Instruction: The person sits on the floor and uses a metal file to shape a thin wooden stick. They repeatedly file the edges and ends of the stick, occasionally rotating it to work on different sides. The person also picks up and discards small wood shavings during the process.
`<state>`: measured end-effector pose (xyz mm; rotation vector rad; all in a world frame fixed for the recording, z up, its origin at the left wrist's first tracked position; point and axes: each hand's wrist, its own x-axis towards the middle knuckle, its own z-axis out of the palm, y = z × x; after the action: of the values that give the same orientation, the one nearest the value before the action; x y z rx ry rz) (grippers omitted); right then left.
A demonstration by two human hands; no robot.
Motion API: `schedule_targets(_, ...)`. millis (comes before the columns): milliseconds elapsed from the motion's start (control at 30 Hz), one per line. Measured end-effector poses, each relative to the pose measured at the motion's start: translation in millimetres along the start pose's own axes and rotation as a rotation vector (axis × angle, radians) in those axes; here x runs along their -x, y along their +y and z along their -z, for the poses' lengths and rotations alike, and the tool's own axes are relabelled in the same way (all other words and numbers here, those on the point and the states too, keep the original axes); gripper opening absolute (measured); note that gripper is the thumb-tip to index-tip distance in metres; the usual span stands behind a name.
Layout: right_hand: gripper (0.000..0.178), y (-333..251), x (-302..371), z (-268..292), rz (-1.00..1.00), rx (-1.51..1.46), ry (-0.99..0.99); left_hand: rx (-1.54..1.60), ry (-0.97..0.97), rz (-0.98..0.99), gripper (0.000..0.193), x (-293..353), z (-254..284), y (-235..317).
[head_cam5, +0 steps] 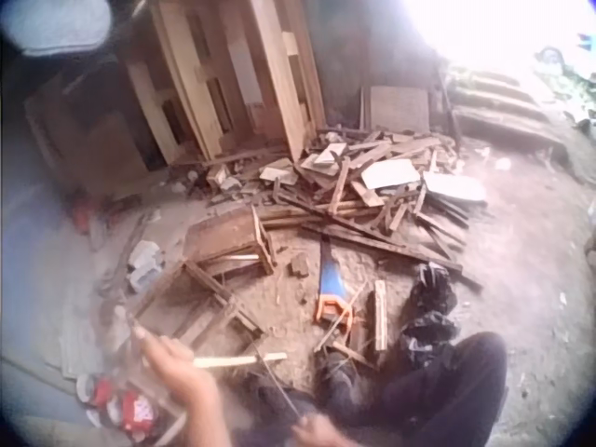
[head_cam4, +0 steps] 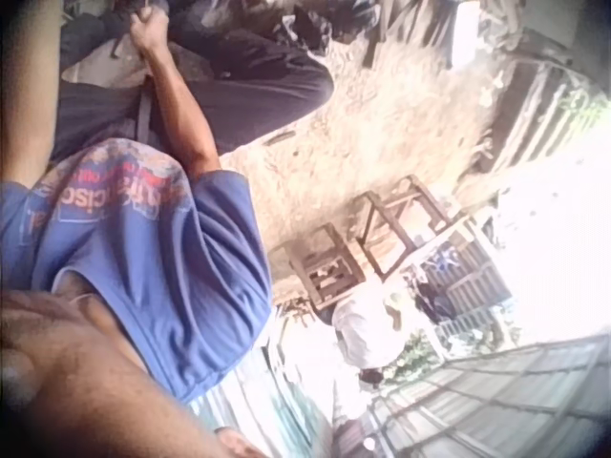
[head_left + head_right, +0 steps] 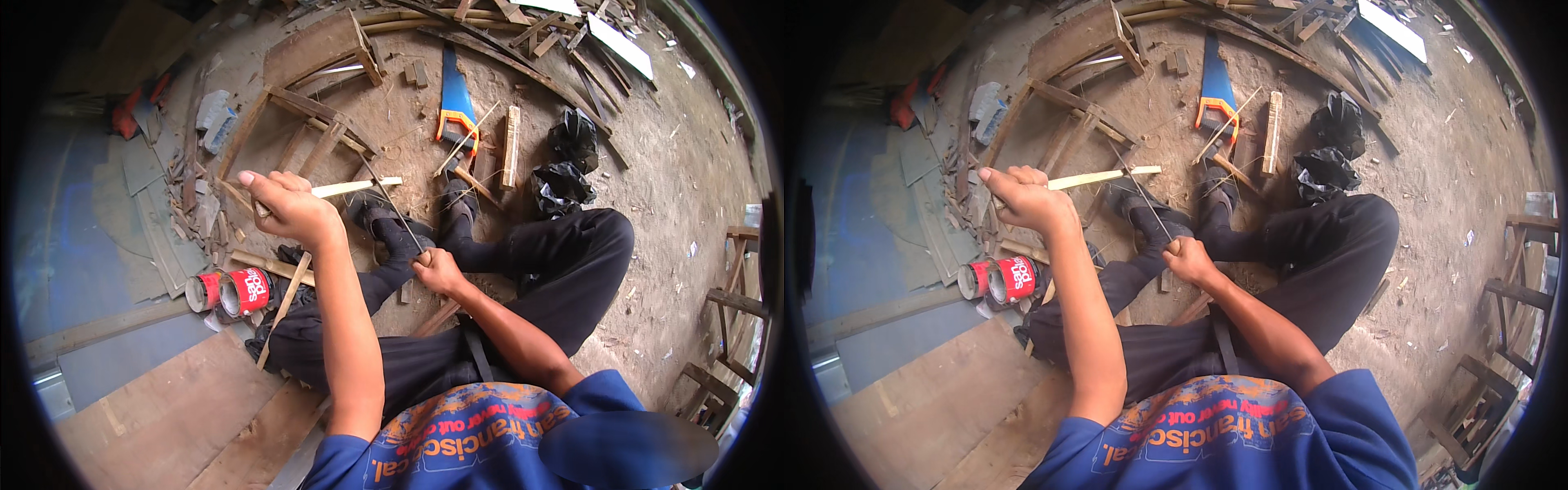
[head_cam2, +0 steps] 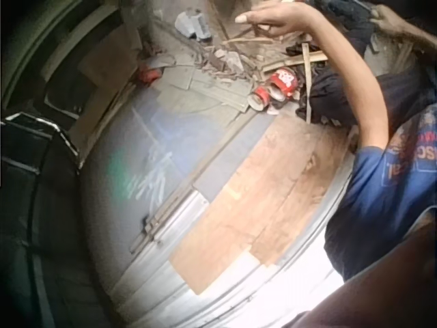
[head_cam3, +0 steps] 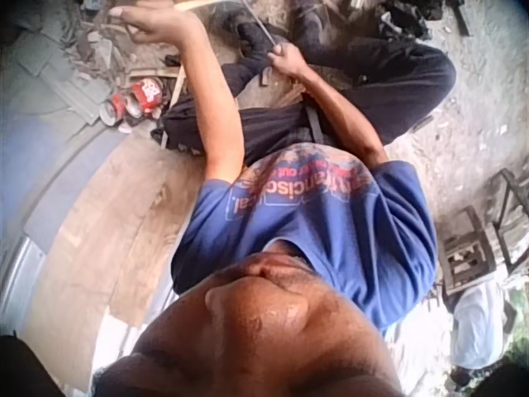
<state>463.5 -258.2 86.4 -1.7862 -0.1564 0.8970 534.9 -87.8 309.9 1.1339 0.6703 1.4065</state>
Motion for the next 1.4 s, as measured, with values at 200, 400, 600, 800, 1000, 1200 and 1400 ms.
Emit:
schedule_targets(200,0.028,-61,31,-7,0.265,0.122,0.051,0.017,-0.006,-0.023,0.057,-8,3,-3)
schedule_targets(400,0.021,-10,0,-11,0.077,0.131,0.077,-0.004,0.003,-0.035,0.056,3,3,-4)
schedule_targets(600,0.022,-37,12,-3,0.165,0.180,0.032,-0.008,0.024,-0.012,0.057,-9,6,-3)
schedule_targets(800,0.036,-20,5,-16,-0.234,-0.546,-0.237,0.026,-0.075,-0.053,0.054,6,-4,-6)
schedule_targets(1000,0.023,-67,32,-17,0.358,0.101,0.032,-0.014,-0.029,-0.046,0.055,1,4,-3)
schedule_targets(1200,0.020,31,-30,7,-0.042,0.224,0.056,-0.006,0.044,0.004,0.055,-6,5,-1)
schedule_targets(1400,0.027,-27,-10,-1,0.105,0.010,0.170,0.086,-0.181,0.010,0.056,-19,24,-8)
